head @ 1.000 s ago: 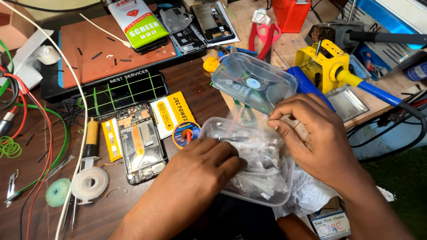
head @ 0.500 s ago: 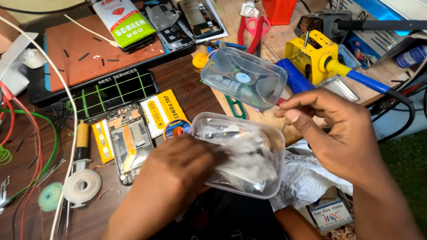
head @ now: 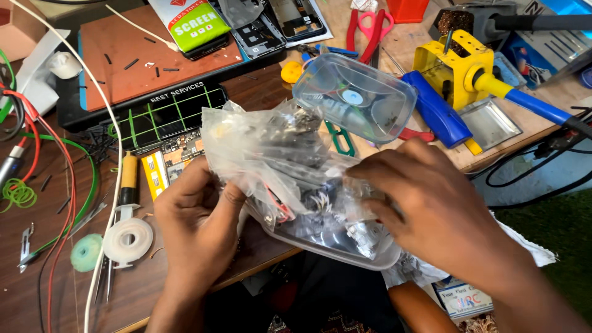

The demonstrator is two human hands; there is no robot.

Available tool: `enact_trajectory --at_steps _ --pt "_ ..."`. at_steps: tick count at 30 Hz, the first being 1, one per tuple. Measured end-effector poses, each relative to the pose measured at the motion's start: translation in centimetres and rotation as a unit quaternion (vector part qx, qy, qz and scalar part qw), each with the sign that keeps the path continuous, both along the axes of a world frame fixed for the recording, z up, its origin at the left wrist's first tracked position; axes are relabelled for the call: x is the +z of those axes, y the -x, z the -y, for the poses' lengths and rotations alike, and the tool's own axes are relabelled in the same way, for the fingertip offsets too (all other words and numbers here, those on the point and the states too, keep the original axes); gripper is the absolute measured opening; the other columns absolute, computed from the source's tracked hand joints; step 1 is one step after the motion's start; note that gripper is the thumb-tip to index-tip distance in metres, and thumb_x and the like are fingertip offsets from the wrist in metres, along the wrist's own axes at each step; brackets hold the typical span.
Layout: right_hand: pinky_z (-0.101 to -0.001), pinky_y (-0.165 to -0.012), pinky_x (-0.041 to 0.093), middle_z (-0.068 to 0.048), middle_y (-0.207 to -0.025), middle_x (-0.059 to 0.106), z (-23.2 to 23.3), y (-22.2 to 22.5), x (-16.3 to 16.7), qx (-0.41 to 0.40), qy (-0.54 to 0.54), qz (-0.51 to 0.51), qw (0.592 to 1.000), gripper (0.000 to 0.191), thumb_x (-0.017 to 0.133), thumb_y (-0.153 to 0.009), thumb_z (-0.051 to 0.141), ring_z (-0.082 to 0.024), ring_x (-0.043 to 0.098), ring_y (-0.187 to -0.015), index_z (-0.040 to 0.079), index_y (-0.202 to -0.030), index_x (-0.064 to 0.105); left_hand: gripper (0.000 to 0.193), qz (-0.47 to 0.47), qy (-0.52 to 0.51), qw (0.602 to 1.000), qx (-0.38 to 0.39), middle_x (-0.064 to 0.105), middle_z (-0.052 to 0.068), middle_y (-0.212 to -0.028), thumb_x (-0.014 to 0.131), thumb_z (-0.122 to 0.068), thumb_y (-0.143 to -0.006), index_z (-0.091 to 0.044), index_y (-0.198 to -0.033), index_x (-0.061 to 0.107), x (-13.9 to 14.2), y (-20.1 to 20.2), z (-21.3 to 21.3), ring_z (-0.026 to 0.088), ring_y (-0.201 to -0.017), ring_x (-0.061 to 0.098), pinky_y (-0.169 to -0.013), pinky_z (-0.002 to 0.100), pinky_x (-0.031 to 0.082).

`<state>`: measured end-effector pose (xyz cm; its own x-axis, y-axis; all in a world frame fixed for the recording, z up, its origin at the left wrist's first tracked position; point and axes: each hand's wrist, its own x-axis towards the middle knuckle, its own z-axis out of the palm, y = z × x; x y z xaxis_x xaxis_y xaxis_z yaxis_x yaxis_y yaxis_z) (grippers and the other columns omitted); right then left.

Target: The person solders a small electronic component using a soldering iron and solder wire. They then open a plastic container, remove a small bag with a component, and place it on the table.

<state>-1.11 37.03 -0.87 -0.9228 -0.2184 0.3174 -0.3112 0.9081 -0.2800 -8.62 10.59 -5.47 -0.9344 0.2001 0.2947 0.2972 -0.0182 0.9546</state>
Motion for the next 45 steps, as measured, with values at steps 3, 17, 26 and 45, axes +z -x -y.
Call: enact_trajectory --at_steps 3,17,26,45 --pt "-0.044 -0.092 0.043 -0.003 -0.111 0.07 0.4 0.4 -0.4 0.033 -0.045 -0.015 0.998 0.05 0.079 -0.075 0.024 -0.027 0.057 -0.111 0.012 -0.122 0.072 0.02 -0.004 -0.038 0.999 -0.013 0.075 0.009 -0.105 0.065 -0.003 -0.1 0.007 -0.118 0.067 -0.3 -0.1 0.1 0.01 -0.092 0.07 -0.081 0.023 0.055" --pt "-0.0396 -0.076 0.051 -0.001 -0.095 0.072 0.6 2.3 0.7 0.021 -0.006 0.049 0.999 0.023 0.081 -0.073 0.012 -0.02 0.061 -0.085 0.007 -0.095 0.078 0.02 -0.008 -0.065 0.998 -0.006 0.075 0.009 -0.106 0.065 -0.002 -0.101 0.008 -0.119 0.067 -0.3 -0.9 0.7 0.009 -0.095 0.071 -0.084 0.023 0.056" --pt "-0.0442 -0.079 0.05 -0.007 -0.09 0.071 1.6 4.0 0.2 0.07 -0.052 0.051 0.995 0.047 0.084 -0.071 0.028 -0.028 0.061 -0.095 0.005 -0.11 0.071 0.023 0.012 -0.049 0.998 0.024 0.075 0.007 -0.103 0.064 -0.005 -0.1 0.006 -0.121 0.067 0.0 -1.2 1.1 0.007 -0.085 0.068 -0.073 0.021 0.053" --pt "-0.0254 -0.088 0.061 -0.014 -0.107 0.072 -5.1 2.9 0.1 -0.046 0.546 0.022 0.836 0.024 0.066 -0.094 -0.004 -0.013 0.071 -0.096 -0.009 -0.117 0.064 0.028 0.036 -0.11 0.993 0.036 0.075 0.011 -0.107 0.064 -0.007 -0.101 0.008 -0.125 0.064 -0.1 -1.4 1.4 0.012 -0.091 0.071 -0.081 0.026 0.057"
